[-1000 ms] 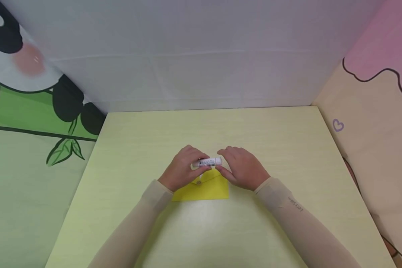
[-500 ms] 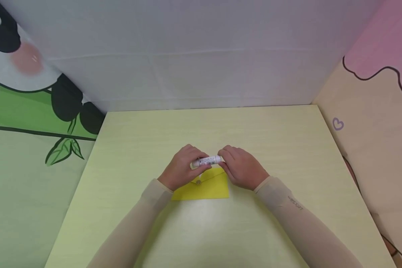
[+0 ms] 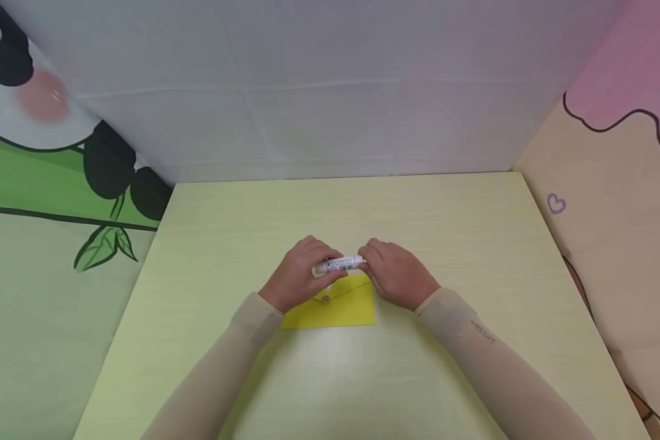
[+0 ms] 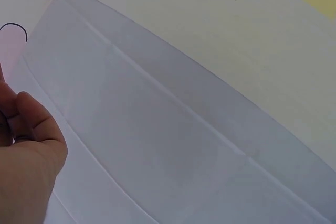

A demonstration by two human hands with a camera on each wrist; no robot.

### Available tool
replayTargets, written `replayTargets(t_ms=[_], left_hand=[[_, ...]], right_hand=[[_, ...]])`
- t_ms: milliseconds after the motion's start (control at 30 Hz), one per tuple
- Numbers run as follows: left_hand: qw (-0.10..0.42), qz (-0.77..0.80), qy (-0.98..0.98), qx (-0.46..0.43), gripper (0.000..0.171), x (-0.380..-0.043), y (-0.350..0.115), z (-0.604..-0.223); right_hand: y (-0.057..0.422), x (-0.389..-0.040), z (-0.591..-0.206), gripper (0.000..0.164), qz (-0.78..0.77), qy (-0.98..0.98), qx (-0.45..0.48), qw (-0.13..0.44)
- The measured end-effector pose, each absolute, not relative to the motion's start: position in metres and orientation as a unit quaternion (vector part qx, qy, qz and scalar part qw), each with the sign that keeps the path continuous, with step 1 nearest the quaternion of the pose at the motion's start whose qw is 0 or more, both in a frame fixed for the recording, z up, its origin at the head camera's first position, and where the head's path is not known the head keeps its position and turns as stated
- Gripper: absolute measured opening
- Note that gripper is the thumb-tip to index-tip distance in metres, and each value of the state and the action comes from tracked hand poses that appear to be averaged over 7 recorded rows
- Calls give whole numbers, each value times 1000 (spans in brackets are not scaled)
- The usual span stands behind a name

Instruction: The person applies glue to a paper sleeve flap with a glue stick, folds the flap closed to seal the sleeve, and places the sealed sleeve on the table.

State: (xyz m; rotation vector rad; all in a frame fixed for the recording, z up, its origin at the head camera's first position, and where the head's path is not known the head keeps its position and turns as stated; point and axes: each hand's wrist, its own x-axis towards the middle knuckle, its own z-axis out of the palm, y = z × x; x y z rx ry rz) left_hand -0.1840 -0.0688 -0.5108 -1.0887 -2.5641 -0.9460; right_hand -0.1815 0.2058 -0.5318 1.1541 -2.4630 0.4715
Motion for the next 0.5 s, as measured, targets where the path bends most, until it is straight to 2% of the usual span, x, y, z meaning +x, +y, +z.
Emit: replayTargets(t_ms=[167, 400, 500], left_hand=[[103, -319, -866, -371, 27, -184, -69, -510], [101, -315, -870, -367, 28, -183, -69, -509], [100, -312, -872, -364, 28, -183, -69, -509]], right_hand=[[205, -182, -532, 32, 166, -876, 410, 190], [205, -184, -533, 52, 162, -874, 413, 197], [205, -184, -533, 55, 162, -874, 414, 196]])
